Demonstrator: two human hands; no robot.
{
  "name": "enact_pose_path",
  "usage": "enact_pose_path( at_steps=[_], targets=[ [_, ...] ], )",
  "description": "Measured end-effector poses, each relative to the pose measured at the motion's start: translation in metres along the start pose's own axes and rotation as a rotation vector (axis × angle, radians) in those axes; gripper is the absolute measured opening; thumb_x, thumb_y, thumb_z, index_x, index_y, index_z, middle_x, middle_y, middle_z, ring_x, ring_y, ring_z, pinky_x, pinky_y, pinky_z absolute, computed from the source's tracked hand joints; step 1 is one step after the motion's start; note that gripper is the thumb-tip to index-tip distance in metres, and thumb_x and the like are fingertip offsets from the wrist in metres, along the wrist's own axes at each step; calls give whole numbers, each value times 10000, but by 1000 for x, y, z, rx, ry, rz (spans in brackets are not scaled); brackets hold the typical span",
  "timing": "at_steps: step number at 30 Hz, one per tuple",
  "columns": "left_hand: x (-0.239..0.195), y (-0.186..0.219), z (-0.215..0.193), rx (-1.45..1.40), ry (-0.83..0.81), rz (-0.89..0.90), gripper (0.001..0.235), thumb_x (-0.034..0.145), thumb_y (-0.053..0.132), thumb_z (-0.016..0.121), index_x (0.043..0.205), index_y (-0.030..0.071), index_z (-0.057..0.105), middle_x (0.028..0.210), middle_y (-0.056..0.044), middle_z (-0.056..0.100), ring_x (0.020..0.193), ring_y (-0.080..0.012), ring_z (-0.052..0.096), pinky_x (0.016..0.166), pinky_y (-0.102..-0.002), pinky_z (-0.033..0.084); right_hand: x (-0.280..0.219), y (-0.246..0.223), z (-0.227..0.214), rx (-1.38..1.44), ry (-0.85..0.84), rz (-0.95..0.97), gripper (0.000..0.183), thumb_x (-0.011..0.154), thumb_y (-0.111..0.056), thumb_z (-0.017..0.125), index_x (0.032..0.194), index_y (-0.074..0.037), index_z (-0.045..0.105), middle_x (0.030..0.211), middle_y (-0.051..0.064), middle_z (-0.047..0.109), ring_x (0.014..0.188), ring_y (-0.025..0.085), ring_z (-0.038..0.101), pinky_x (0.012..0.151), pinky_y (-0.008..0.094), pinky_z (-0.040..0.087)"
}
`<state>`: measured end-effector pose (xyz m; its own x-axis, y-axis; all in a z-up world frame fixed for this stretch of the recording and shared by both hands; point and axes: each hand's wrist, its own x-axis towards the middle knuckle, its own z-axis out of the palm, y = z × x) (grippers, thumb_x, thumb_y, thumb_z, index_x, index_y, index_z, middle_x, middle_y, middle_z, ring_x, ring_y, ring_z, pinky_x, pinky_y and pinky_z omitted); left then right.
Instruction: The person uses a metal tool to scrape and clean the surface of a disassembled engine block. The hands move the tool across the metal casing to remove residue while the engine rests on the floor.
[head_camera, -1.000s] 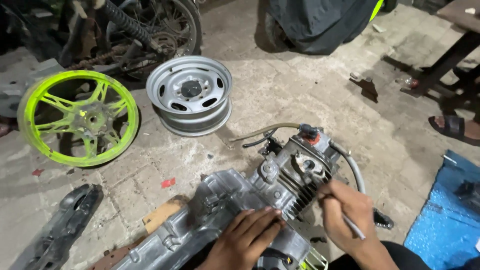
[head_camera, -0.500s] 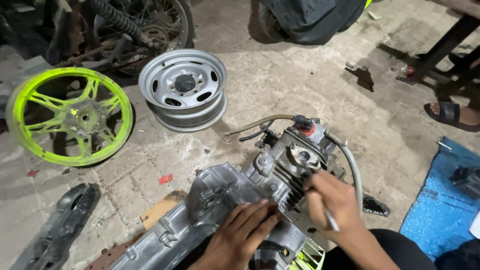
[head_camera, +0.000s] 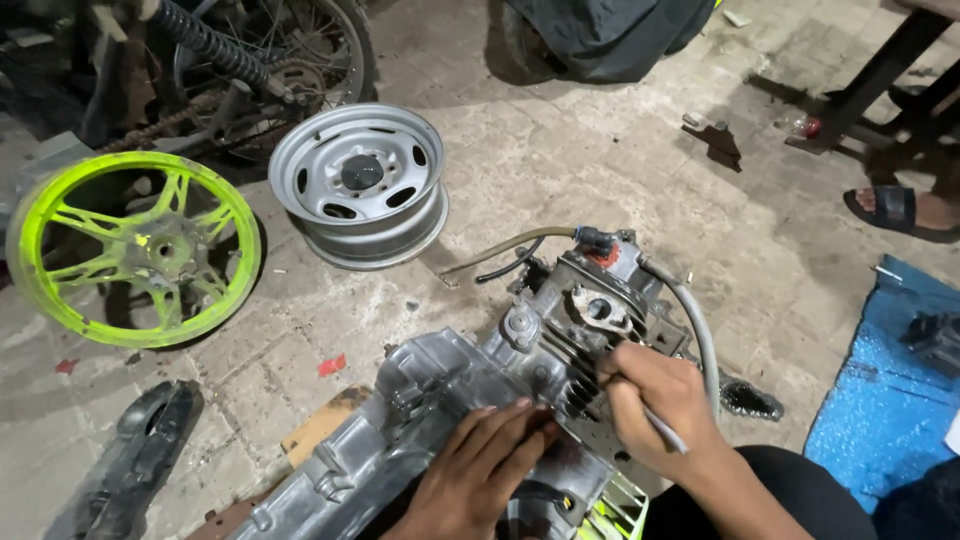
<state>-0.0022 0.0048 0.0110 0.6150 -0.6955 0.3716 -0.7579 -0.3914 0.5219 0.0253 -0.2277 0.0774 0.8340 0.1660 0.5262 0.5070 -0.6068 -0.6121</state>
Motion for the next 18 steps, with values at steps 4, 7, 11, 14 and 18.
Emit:
enact_pose_path(
  at_steps=[4, 7, 11, 14, 18],
  targets=[
    [-1, -1, -1, 10, -16, -11, 539, 942, 177, 575, 1444, 11, 473, 1553, -195, 438, 1504, -354, 332, 1173, -554, 252, 1, 7, -1, -127, 131, -83, 192, 729, 56, 421, 682, -17, 591, 578, 55, 602, 409, 145, 412, 404, 257, 369],
    [-2, -2, 3, -2, 46, 78, 842, 1047, 684, 220, 1461, -19, 430, 1524, -275, 441, 1472, -424, 371, 1173, -610, 249, 4, 13, 3, -10, 17, -54, 165, 745, 41, 438, 716, -2, 595, 620, 71, 602, 428, 148, 425, 398, 264, 366],
    [0, 0, -1, -11, 51, 59, 630, 992, 420, 409, 1419, -38, 476, 1515, -252, 463, 1471, -405, 384, 1152, -582, 281, 2, 7, -4, -39, 66, 19, 185, 741, 46, 453, 727, -5, 631, 605, 59, 634, 436, 148, 457, 427, 257, 390],
    [-2, -3, 4, 14, 45, 46, 618, 992, 399, 398, 1441, -20, 464, 1539, -241, 448, 1485, -394, 365, 1177, -590, 256, 2, 7, -4, -54, 53, -12, 161, 746, 24, 462, 721, -26, 614, 603, 49, 611, 445, 155, 458, 446, 269, 400],
    [2, 3, -3, 8, 64, 50, 576, 966, 332, 603, 1407, -24, 500, 1494, -228, 496, 1464, -377, 405, 1172, -562, 297, 5, 2, 1, -8, -61, -42, 153, 702, 47, 479, 721, -11, 620, 664, 59, 630, 492, 178, 491, 478, 263, 435]
  ],
)
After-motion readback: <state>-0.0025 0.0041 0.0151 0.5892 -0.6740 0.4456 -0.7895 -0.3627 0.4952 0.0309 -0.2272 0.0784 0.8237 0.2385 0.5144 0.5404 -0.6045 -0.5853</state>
